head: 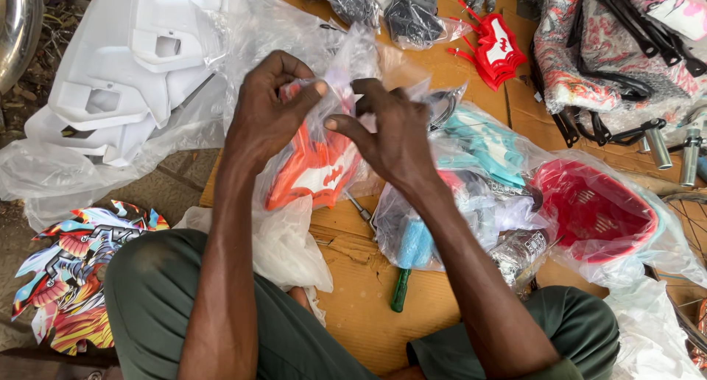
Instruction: The person unpacks various bicycle parts from plastic bags, including colorful reflectors and a black bell. They then use a wrench to tighten a bolt on a metal bracket and use pliers to secure a cotter pin on the bell assembly.
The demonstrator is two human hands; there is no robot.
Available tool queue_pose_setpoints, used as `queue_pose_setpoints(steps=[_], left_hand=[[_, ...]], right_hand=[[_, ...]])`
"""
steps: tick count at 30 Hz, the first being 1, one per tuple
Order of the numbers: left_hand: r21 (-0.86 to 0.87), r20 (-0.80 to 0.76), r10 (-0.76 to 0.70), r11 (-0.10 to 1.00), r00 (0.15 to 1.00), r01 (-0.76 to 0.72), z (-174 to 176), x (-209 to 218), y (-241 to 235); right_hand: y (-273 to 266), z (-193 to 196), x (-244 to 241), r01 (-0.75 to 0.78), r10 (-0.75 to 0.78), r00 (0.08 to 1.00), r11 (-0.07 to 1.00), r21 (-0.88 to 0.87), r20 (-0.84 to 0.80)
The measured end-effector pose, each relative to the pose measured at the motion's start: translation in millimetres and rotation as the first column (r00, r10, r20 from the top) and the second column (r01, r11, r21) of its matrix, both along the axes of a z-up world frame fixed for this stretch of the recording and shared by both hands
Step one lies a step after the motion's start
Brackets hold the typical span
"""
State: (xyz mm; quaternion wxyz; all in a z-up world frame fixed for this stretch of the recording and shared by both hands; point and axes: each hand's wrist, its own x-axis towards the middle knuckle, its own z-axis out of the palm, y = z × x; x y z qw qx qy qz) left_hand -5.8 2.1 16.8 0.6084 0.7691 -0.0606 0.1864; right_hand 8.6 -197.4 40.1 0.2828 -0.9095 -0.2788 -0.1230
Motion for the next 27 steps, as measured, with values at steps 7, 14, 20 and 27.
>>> queue_pose_setpoints(steps=[7, 14, 20, 27], left_hand=[[0.35, 0.097, 0.408, 0.84, 0.908, -0.415, 3, -6, -16], [0.241, -0.019, 0.658, 0.734, 0.753, -0.635, -52, 15, 6], [-0.442, 0.075, 0.617, 0.725, 0.784, -0.528, -100, 31, 71], [-0.445, -0.09, 0.128, 0.882, 0.988, -0.154, -84, 31, 21]], right_hand=[[17, -1, -10, -0.184, 0.183, 0.983, 0.983, 0.016, 0.023], [-5, -3, -43, -0.35, 0.356, 0.914, 0.934, -0.068, 0.195], [-91, -5, -80, -0.432, 0.448, 0.894, 0.875, 0.218, -0.029], [-155, 2, -52, 0.243, -0.249, 0.958, 0.968, -0.059, -0.139]])
